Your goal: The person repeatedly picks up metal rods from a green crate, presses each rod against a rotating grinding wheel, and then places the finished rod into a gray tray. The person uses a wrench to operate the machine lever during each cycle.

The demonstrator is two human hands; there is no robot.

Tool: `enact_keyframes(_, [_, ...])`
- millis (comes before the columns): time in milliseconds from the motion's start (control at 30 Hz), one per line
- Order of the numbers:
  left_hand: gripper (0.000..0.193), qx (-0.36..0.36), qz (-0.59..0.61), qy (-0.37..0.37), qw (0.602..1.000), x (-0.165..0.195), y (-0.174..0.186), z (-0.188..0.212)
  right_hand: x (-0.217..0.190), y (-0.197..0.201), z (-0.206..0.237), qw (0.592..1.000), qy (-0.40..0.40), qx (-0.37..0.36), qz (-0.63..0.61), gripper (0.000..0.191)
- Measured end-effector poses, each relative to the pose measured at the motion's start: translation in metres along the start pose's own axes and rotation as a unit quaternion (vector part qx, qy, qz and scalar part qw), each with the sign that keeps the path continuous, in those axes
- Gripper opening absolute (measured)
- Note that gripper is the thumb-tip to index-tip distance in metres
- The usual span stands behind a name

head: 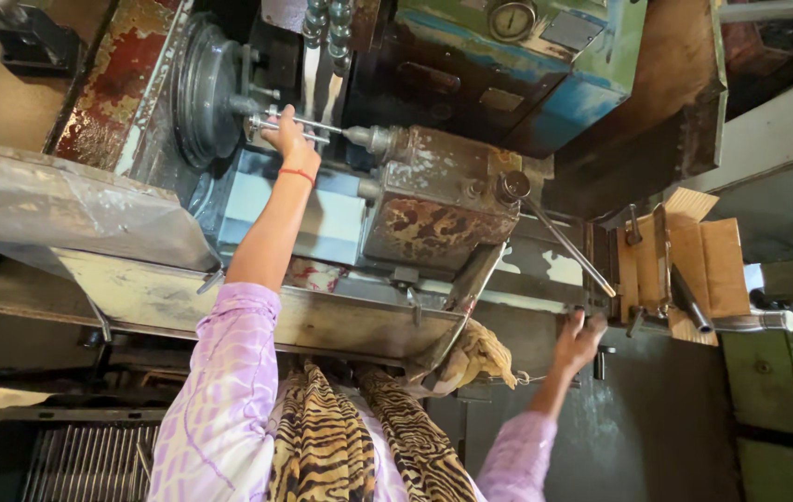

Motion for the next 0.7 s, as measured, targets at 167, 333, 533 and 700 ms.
enact_keyframes(167, [0.025, -0.202, 0.137, -0.083, 0.966, 0.06, -0.04, 0.038, 0.139, -0.028, 0.138, 0.896, -0.301, 0.006, -0.326, 0.03])
enact_keyframes(333, [0.021, -0.407, 0.0, -0.112, 0.906, 0.135, 0.011, 0.131, 0.185, -0.057, 0.238, 0.831, -0.428, -0.189, -0.3, 0.017])
enact_keyframes(533, [0.026, -0.456, -0.182, -0.073, 0.868, 0.156, 0.109, 0.175, 0.179, -0.012, 0.242, 0.85, -0.406, -0.23, -0.247, 0.024])
enact_keyframes(700, [0.039, -0.432, -0.235, -0.022, 0.87, 0.138, 0.188, 0.184, 0.076, 0.022, 0.175, 0.888, -0.154, -0.11, -0.419, 0.009])
Point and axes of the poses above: each hand's wrist, its own z-axis away from the middle knuckle, its own y-axis out of the back of the hand, x = y × z, the point moved 8 cm from there along -z, towards the middle knuckle, and after that the axes turned 13 degrees about -y, right-handed, at the moved point
